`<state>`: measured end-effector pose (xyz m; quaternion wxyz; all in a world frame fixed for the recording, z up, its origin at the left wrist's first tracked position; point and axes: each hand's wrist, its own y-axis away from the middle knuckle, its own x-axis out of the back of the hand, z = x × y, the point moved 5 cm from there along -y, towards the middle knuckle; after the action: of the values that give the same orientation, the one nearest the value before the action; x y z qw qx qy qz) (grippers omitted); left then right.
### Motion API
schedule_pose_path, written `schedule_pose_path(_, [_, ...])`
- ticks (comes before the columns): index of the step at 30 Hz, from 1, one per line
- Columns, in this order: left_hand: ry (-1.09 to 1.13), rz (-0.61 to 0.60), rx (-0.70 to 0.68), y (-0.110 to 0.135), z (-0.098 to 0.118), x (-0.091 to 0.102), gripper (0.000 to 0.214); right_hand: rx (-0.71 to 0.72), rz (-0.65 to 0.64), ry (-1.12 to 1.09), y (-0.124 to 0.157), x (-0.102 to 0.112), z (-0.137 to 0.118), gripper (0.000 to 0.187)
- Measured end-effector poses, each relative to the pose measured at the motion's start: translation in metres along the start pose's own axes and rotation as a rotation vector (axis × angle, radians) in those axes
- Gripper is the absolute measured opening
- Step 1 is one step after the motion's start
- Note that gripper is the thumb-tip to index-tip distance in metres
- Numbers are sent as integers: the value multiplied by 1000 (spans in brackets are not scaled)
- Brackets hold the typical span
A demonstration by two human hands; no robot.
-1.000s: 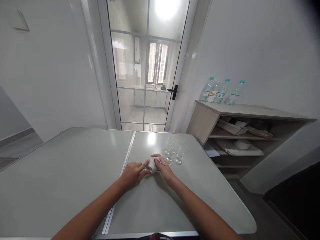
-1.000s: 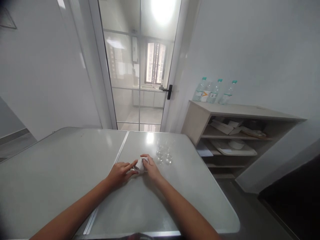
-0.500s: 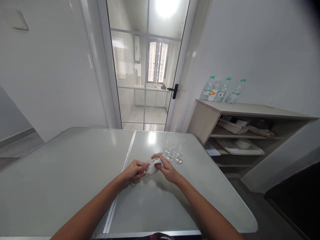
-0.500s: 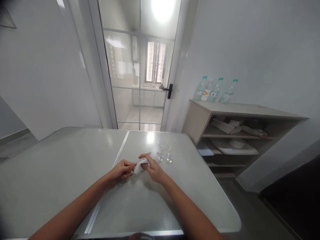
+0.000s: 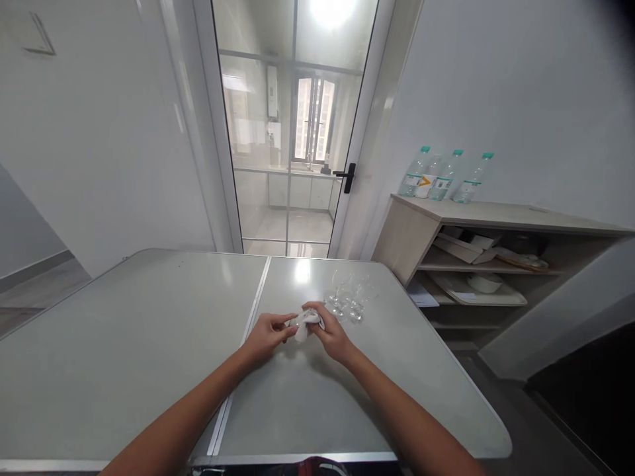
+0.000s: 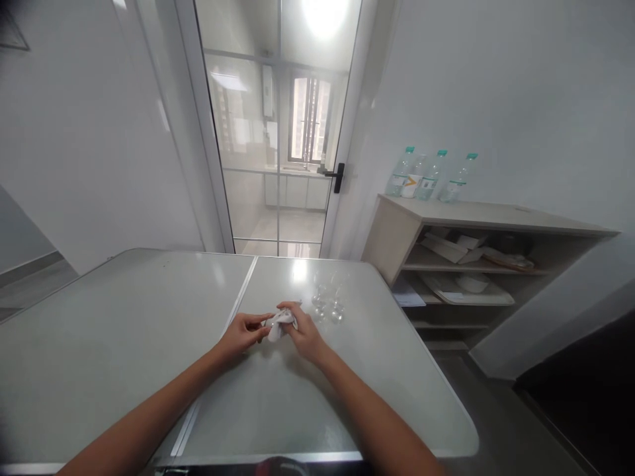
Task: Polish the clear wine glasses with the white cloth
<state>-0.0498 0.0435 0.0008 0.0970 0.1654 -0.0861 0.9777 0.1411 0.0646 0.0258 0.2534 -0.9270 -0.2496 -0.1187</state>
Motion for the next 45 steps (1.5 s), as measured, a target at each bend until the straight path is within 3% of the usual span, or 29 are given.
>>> schedule_pose_path(2, [-312, 105, -153, 3, 2, 1, 46, -140, -33, -104, -1, -5, 8, 35])
schedule_pose_path(5, [-628, 156, -332, 8, 1, -1, 51, -231, -35, -218, 0, -11, 15, 41])
schedule_pose_path(10, [-745, 202, -475, 12, 1, -1, 53, -209, -10, -286, -1, -10, 12, 43])
schedule_pose_path(14, [-563, 127, -318, 7, 1, -4, 50, -239, -103, -354, -1, -6, 10, 45])
schedule_pose_path(20, [-198, -105, -88, 6, 13, -16, 34, -233, -143, -130, -2, -1, 17, 40])
schedule_pose_path(23, [-95, -84, 10, 4, 11, -14, 35, -155, -103, 41, -3, -1, 12, 31])
schedule_pose_path(26, [40, -73, 134, 1, 1, -10, 50, -14, -19, 237, -2, -1, 1, 25])
schedule_pose_path(33, [207, -85, 184, -4, -9, -8, 78, 380, 143, 563, 3, 6, -12, 44])
schedule_pose_path(35, [180, -19, 193, -4, -9, -5, 78, 370, 243, 551, 4, 19, -11, 50])
schedule_pose_path(37, [63, 70, 132, -3, -7, 1, 78, 273, 327, 462, 4, 31, -9, 50])
schedule_pose_path(39, [-114, 116, 29, -1, -3, 4, 77, 191, 280, 380, 3, 32, -9, 46])
schedule_pose_path(43, [-497, 87, -127, 5, 1, -3, 54, 143, -60, 336, -1, 5, -15, 35])
schedule_pose_path(45, [-686, 27, -253, 9, 5, -11, 43, 36, -180, 311, -1, -7, -13, 25])
